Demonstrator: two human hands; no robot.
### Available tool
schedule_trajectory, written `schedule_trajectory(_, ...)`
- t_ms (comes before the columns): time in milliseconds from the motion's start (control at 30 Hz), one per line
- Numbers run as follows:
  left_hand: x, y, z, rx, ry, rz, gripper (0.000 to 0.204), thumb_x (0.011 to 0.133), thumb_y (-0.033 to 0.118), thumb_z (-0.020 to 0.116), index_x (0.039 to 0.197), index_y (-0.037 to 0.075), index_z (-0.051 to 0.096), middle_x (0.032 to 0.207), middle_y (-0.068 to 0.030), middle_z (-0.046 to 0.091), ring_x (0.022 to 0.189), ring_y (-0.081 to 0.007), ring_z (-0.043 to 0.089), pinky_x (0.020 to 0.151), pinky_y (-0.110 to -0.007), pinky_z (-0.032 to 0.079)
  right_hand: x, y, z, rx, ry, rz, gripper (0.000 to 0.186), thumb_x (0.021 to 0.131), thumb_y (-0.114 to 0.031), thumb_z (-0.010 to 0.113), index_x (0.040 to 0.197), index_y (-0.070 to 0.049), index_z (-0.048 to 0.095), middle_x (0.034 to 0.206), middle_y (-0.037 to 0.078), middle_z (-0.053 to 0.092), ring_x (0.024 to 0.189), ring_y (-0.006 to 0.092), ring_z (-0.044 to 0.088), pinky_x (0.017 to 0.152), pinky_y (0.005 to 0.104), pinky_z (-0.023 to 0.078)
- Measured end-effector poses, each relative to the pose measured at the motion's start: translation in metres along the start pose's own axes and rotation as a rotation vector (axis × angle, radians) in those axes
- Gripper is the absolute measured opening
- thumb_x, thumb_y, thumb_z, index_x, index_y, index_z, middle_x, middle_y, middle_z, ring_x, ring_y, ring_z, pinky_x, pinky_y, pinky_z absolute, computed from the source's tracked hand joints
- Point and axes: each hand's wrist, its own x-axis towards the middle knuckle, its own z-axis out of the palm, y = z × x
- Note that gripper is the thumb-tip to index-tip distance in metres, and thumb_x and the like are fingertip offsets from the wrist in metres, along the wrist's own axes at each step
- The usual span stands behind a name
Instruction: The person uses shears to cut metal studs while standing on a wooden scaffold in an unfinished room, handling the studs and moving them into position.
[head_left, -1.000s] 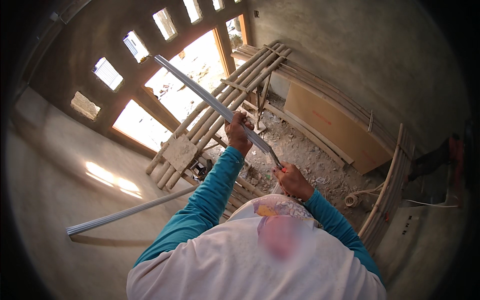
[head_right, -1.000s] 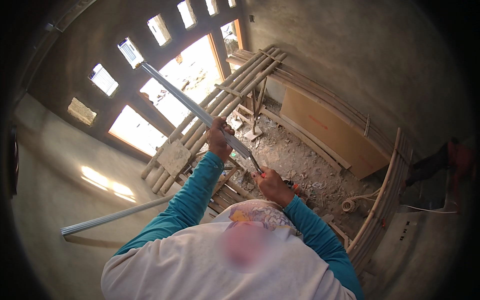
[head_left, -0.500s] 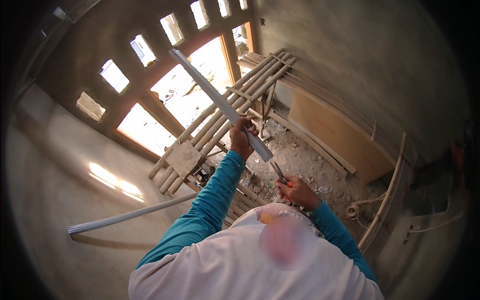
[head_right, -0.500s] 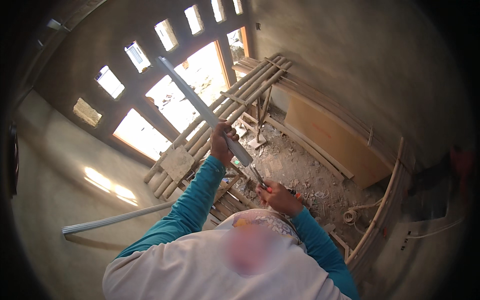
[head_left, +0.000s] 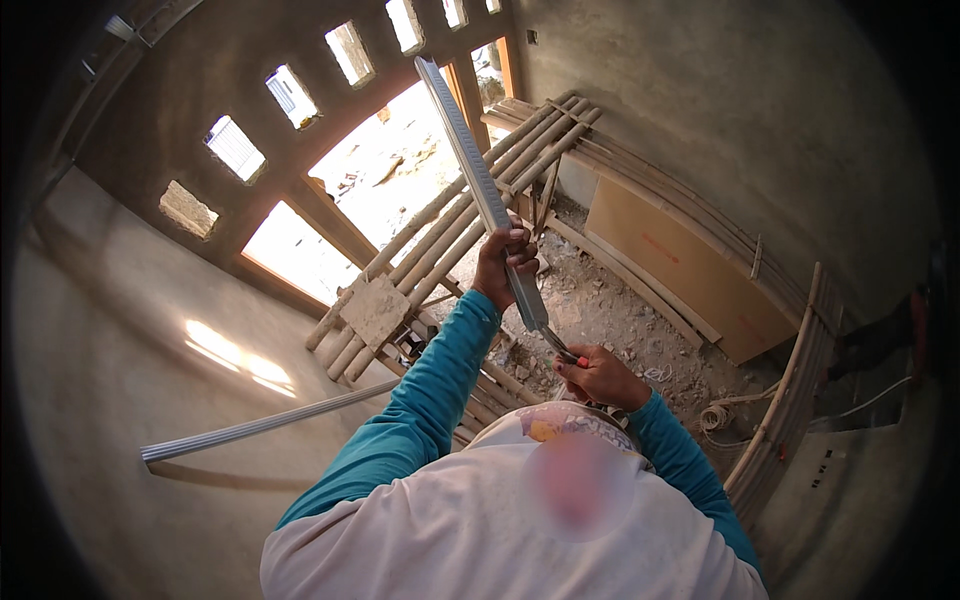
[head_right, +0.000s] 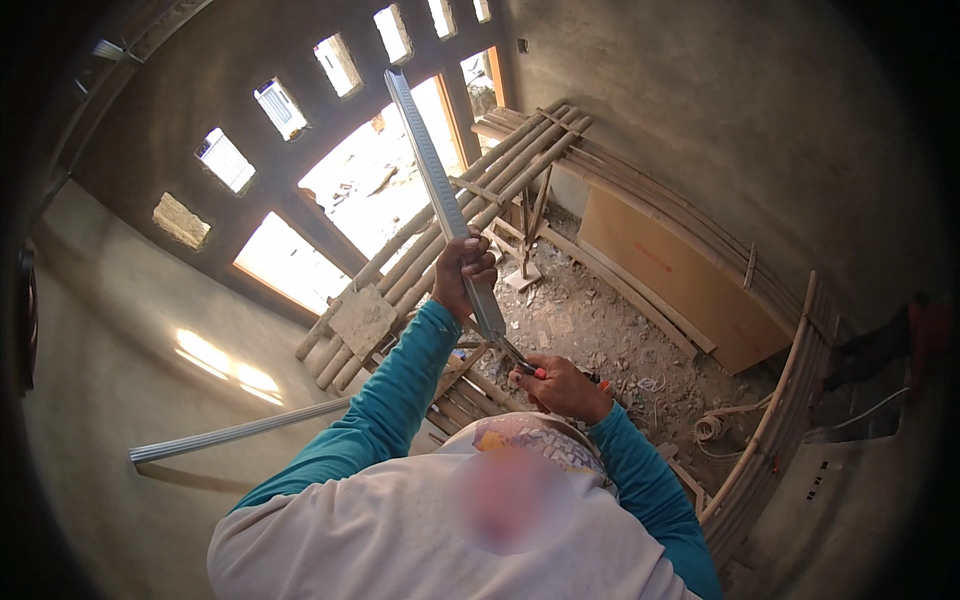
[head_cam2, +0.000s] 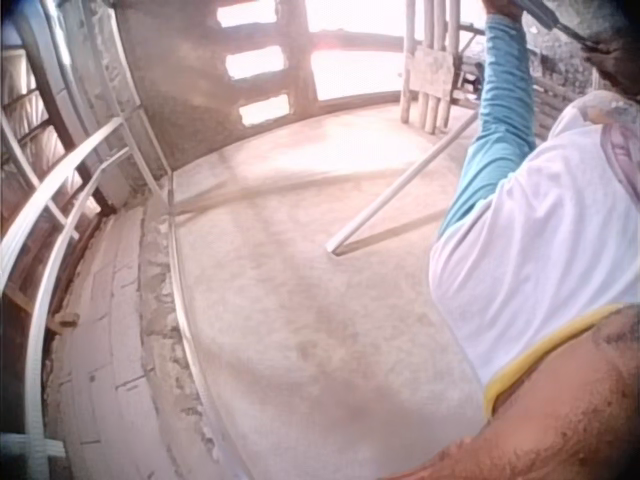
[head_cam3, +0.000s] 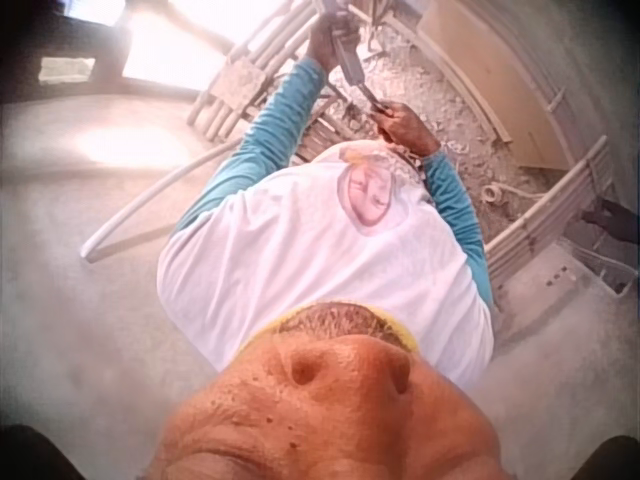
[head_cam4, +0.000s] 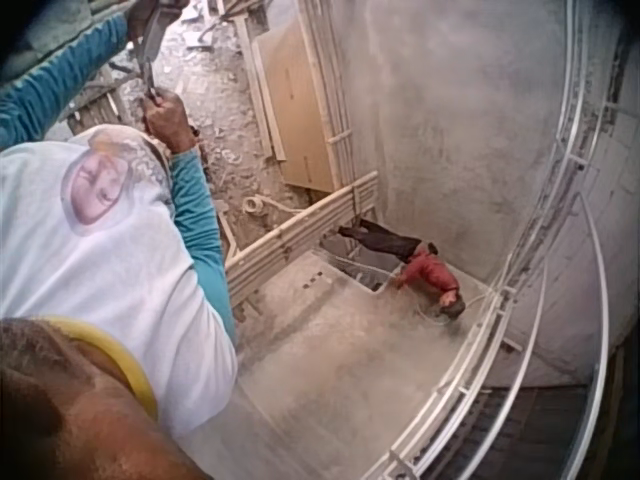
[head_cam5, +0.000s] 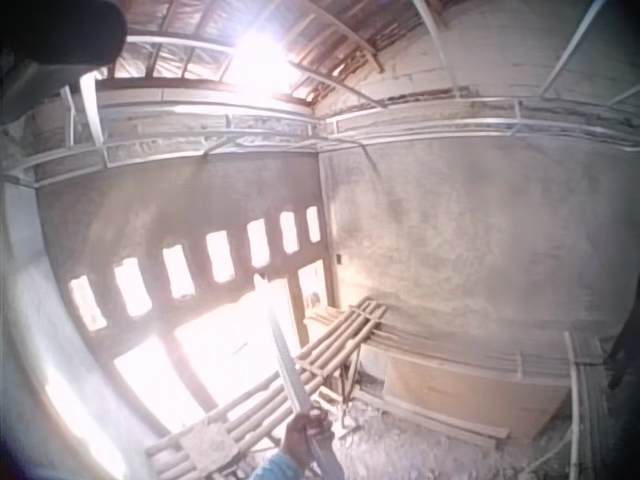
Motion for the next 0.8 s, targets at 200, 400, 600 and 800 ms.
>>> schedule_trajectory(200, -0.001, -0.002, 0.003, 0.013, 0.019, 0.015, 0.015, 0.091, 0.008, 0.066, 0.103, 0.013, 0.058, 0.069, 0.0051, 0.045, 0.052, -0.0048, 0.046, 0.048, -0.023, 0.044, 0.002, 0.0, -0.001, -0.012, -0.004, -0.01, 0.025, 0.105, -0.026, 0.063, 0.092, -0.004, 0.062, 0.061, -0.001, 0.055, 0.051, 0.0062, 0.051, 0.046, 0.0269, 0.041)
schedule_trajectory(400, -0.003, -0.002, 0.001, -0.013, -0.001, -0.011, 0.012, 0.091, 0.008, 0.066, 0.1, 0.012, 0.059, 0.069, 0.0057, 0.045, 0.052, -0.004, 0.045, 0.048, -0.022, 0.043, 0.003, 0.002, 0.003, -0.04, -0.003, -0.036, 0.029, 0.102, -0.03, 0.068, 0.092, -0.004, 0.065, 0.064, -0.001, 0.057, 0.056, 0.005, 0.049, 0.049, 0.0269, 0.04)
schedule_trajectory(600, -0.001, -0.001, -0.005, 0.072, 0.063, -0.018, 0.011, 0.092, 0.011, 0.065, 0.101, 0.012, 0.058, 0.067, 0.007, 0.044, 0.052, -0.0026, 0.045, 0.047, -0.02, 0.043, 0.009, 0.022, 0.005, -0.136, 0.053, -0.106, 0.037, 0.09, -0.036, 0.082, 0.099, -0.002, 0.07, 0.068, -0.001, 0.058, 0.065, 0.0049, 0.051, 0.057, 0.027, 0.046)
schedule_trajectory(800, 0.005, -0.003, -0.021, 0.174, 0.441, 0.005, 0.022, 0.092, 0.011, 0.07, 0.087, 0.014, 0.049, 0.067, 0.0066, 0.042, 0.053, -0.0031, 0.046, 0.046, -0.02, 0.043, -0.009, 0.047, -0.018, -0.194, 0.172, -0.083, 0.05, 0.086, -0.036, 0.085, 0.117, -0.002, 0.064, 0.086, 0.005, 0.064, 0.073, 0.0128, 0.062, 0.066, 0.0312, 0.052)
